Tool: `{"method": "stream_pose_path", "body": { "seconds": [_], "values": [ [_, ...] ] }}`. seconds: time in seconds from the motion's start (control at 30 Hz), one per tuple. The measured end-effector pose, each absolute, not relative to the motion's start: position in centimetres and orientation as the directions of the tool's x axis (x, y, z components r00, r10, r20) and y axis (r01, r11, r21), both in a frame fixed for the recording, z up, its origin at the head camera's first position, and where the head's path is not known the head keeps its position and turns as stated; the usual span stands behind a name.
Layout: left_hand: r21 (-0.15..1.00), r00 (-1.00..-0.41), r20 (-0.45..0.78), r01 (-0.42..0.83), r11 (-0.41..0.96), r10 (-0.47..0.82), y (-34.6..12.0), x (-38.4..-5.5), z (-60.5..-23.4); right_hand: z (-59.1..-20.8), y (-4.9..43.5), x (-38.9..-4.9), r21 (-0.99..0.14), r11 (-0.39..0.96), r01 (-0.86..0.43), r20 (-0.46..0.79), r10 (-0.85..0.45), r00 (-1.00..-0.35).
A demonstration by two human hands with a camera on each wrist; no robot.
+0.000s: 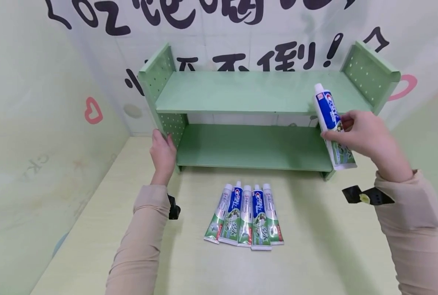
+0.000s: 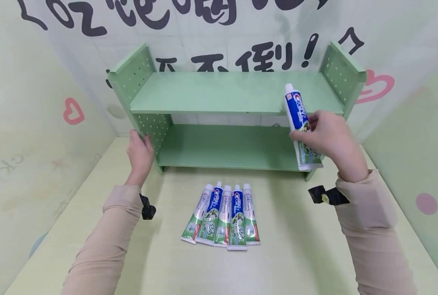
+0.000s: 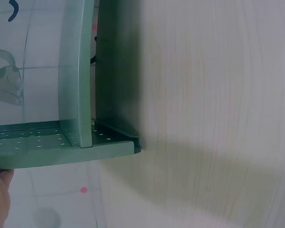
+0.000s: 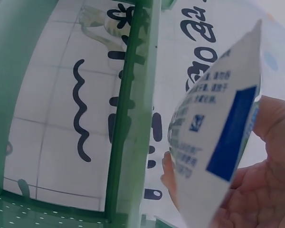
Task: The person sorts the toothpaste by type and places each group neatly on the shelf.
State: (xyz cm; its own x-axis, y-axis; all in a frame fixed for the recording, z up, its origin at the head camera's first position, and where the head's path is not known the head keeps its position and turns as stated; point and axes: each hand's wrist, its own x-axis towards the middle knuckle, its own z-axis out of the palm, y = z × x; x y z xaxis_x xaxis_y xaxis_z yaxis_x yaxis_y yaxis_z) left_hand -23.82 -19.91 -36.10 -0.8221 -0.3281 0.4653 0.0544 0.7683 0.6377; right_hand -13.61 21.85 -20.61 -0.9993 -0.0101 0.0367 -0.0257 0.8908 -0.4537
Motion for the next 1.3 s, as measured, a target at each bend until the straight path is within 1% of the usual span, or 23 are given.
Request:
{"method": "stream_pose_path", "body": {
  "seconds": [0.17,0.3,0.63,0.87,1.1,1.3],
  "values": [
    [0.637,-0.818,0.472,0.059,0.768,-0.329,-19.9,-23.9,-36.0,-19.2,21.9,-15.2,-0.43,0.903,-0.026,0.06,-0.001,-0.998],
    [0.633,-0.816,0.475,0.057,0.772,-0.33,-20.0,-23.9,-36.0,-18.0,21.9,-16.7,-0.418,0.909,-0.013,0.041,0.004,-0.999],
    [0.67,-0.839,0.421,0.031,0.742,-0.346,-20.2,-23.6,-36.2,-15.6,21.2,-19.9,-0.433,0.901,0.034,-0.084,-0.002,-0.996],
    [0.654,-0.831,0.439,0.033,0.756,-0.343,-20.7,-23.3,-36.1,-15.0,21.2,-22.4,-0.436,0.897,0.068,-0.155,-0.001,-0.988],
    [0.633,-0.829,0.455,0.044,0.773,-0.325,-20.7,-23.5,-36.1,-15.2,21.7,-24.6,-0.414,0.9,0.139,-0.225,0.046,-0.973],
    [0.626,-0.837,0.453,0.053,0.778,-0.307,-20.2,-23.7,-36.3,-15.5,22.2,-25.6,-0.381,0.912,0.154,-0.256,0.056,-0.965]
  ]
}}
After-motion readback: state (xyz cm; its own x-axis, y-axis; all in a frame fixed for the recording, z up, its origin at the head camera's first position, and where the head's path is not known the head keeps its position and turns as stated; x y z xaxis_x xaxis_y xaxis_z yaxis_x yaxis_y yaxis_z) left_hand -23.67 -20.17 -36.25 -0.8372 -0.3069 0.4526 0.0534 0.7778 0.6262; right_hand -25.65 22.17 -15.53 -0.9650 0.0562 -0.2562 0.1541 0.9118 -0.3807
